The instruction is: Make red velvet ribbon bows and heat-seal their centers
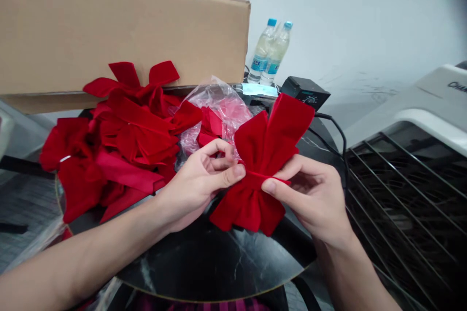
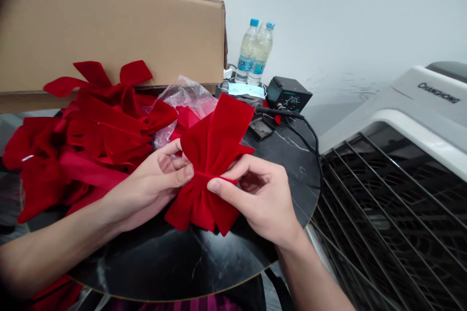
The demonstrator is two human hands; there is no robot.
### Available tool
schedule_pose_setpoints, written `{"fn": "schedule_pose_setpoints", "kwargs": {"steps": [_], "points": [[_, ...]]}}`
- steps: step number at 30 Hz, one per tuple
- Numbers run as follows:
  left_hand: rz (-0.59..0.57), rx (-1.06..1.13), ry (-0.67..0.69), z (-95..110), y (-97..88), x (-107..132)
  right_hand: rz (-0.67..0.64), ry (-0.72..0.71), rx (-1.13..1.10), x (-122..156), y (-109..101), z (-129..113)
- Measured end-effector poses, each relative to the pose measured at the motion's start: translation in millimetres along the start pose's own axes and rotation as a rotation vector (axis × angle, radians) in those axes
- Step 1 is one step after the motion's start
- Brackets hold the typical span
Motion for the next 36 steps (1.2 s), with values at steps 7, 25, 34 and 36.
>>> {"fn": "schedule_pose_setpoints", "kwargs": {"steps": [7,25,34,36], "points": [[-0.069,-0.039,-0.035,-6,1.3,4,-0.034,-0.023,-0.042,4,0,-4],[-0.224,-0.561,0.146,6,1.8,8,-0.063,-0.219,0.449,12,-14,-8],[-0.058,-0.546,0.222,3,-4.1,0,0.190,-0.546,0.649,31,-4,-13],[-0.062,-0.506,0.239,9,-4.5,-1,0.199,-0.626,0.715,33,-12,-12]]}}
Point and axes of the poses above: each hand's wrist, its own x-axis away from the middle knuckle, its own y-axis out of the palm, z = x × y, the point moved 2 cm from there along -x, towards the middle knuckle, and after that the axes turned 13 degrees about y, right-handed, at the moved point
